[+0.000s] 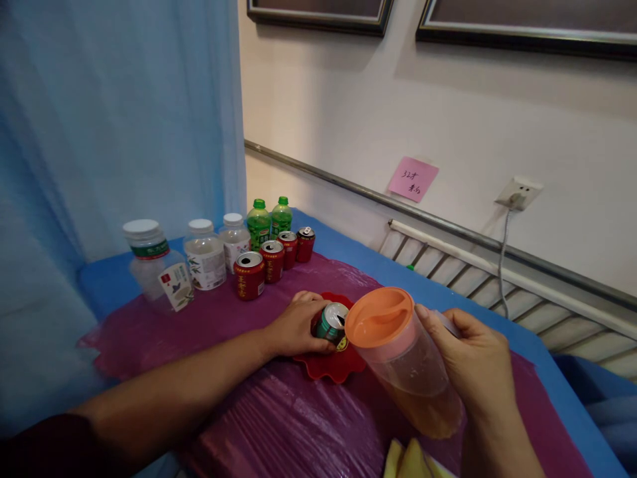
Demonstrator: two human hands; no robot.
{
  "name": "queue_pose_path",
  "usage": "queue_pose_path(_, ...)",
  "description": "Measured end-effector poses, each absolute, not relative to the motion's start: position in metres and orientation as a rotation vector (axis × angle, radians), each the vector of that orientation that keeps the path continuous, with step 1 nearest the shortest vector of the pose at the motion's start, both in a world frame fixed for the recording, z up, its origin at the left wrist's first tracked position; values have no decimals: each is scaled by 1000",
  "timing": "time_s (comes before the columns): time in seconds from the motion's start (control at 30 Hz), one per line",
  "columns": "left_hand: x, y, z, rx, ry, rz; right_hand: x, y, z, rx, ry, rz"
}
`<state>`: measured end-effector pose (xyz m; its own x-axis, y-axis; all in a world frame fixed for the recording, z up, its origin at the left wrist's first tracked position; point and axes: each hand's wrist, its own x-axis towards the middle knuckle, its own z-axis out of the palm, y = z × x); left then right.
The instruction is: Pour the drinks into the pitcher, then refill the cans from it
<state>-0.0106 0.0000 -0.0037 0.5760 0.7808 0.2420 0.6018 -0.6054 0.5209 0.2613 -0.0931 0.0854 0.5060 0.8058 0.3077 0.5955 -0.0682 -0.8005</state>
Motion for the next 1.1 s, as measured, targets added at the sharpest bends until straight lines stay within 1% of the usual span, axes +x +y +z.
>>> queue_pose_path(1.1,-11,0,-3,2408,1097,646,263,-93,84,-1759,-1149,334)
